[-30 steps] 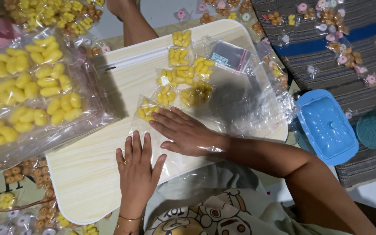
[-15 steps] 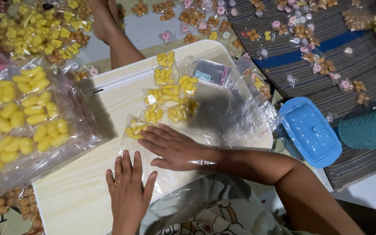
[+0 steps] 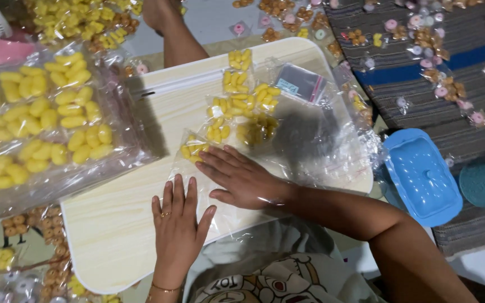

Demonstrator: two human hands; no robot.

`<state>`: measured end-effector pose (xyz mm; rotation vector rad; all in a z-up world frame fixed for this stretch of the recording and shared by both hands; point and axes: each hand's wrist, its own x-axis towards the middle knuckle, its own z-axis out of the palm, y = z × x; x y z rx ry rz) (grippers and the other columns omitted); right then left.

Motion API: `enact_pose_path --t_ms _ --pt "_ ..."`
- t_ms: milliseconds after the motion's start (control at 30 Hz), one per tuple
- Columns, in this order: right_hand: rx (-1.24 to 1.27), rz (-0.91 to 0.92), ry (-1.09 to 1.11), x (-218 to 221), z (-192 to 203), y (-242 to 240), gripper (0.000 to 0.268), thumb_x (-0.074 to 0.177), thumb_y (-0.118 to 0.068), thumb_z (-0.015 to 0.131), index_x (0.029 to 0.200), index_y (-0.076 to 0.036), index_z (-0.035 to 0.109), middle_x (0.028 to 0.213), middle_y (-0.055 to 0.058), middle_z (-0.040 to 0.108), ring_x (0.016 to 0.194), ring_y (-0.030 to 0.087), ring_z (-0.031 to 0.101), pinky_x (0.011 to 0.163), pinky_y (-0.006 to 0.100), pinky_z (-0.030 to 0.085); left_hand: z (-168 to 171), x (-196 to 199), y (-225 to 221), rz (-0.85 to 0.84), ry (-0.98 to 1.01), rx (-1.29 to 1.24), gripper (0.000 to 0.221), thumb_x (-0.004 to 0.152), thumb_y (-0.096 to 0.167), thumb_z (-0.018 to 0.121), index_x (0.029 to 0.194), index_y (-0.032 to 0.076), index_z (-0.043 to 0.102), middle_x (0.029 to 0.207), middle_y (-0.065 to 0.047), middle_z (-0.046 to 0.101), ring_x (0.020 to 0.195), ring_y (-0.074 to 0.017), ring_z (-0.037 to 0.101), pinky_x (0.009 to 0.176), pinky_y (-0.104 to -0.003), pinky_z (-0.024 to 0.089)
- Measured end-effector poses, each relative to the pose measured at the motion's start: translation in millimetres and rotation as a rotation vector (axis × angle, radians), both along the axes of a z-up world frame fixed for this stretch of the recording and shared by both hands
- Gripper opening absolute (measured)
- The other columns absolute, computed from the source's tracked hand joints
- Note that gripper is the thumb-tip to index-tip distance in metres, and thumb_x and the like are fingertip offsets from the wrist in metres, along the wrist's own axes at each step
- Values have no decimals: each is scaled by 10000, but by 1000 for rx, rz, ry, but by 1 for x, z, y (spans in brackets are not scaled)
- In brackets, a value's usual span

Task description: Bagging small yellow items into plastic pouches and sealing them

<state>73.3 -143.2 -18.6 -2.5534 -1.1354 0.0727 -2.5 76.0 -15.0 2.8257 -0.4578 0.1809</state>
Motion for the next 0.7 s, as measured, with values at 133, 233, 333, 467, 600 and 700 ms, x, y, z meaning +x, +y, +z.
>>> enact_pose_path --t_ms 133,233,333,467,600,700 --pt "4 12 -109 3 3 3 727 1025 -478 578 1582 -64 362 1656 162 342 1548 337 289 1272 466 203 18 5 7 -34 38 -21 723 1001 599 432 1573 160 385 1617 -153 399 1453 -351 405 1174 -533 271" --pt "-44 -1 67 5 1 3 675 1066 -453 468 1628 -135 272 1689 162 229 1558 356 223 1271 502 181 39 21 2 52 132 -167 830 1018 613 450 1634 103 230 1338 -147 566 1291 -325 495 1181 -611 173" --pt "-45 -20 -125 2 0 3 699 1038 -491 499 1612 -150 291 1635 142 291 1516 330 312 1263 462 236 23 38 5 41 71 -94 716 1044 609 381 1601 161 350 1241 -103 586 1197 -313 526 1144 -573 262" --pt "-72 -18 -199 4 -19 2 695 1041 -527 468 1606 -158 302 1611 139 323 1495 323 343 1245 459 280 11 46 8 55 122 -79 658 1043 602 372 1592 240 387 1177 -68 557 1134 -307 509 1094 -540 303" --pt "-26 -38 -256 2 -19 4 687 1028 -516 508 1588 -150 351 1584 171 398 1452 335 436 1218 454 343 0 45 10 7 116 24 622 1057 564 379 1582 232 396 1292 -63 471 1189 -297 443 1082 -514 290" --pt "-44 -48 -304 2 -22 3 676 1046 -521 472 1600 -152 353 1570 189 427 1420 349 473 1200 457 364 1 40 9 -31 83 41 624 1082 505 364 1613 179 318 1530 -114 356 1376 -333 325 1125 -549 245"
